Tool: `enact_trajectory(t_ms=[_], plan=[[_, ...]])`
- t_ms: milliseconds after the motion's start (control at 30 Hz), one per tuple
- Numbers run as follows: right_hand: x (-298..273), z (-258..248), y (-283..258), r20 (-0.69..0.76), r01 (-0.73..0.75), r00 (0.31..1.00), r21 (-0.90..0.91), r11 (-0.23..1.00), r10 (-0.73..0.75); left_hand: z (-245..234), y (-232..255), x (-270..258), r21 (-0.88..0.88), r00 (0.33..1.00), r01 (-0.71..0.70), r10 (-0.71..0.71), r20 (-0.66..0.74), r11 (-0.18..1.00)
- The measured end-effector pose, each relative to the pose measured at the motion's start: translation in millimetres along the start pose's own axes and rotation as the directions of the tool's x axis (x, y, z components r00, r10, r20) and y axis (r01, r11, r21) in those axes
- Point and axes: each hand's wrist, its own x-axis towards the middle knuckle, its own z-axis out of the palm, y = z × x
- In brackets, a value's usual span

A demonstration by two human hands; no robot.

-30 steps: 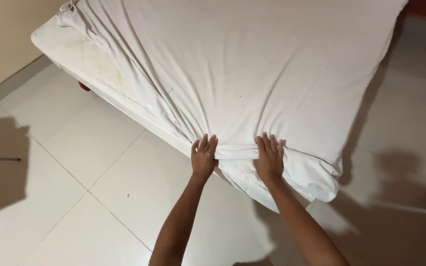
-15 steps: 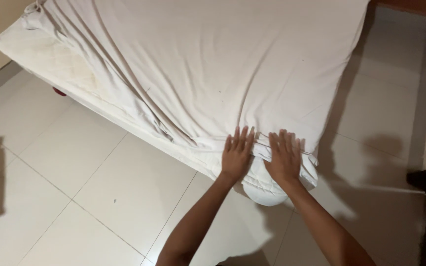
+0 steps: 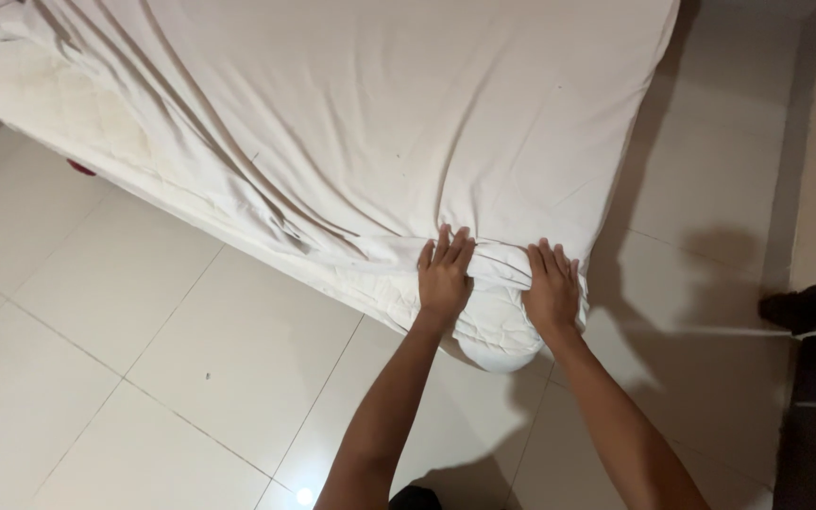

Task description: Putting a clean white sheet onto a mattress in a hotel room.

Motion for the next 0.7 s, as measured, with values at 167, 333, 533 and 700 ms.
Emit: enact_trajectory(t_ms=[167,333,533,700], plan=[[-27.8,6.1,5.8,-0.055,0.08,0.995,0.048,0.996,-0.077,-11.3,0.3,-8.9,-0.049,0.996,-0.079,0.077,-0.039,0.996],[-74.1,-6.1,-0.2,-0.032,0.127,0.992,0.125,0.984,-0.124,-26.7,3.8,-25.9,-0.084,0.982,-0.178,0.172,-0.076,0.98],[-101.0,-17.7,-8.4,0.043,0.199,0.977,0.148,0.969,-0.207,-27.1,-1.0,-50.6,-0.09,0.971,-0.235,0.229,-0.075,0.968],[-89.6,-42.1,-28.3,0.198,0.081,0.975,0.092,0.992,-0.098,-53.9,3.4,-56.4,-0.141,0.97,-0.242,0.242,-0.018,0.96]])
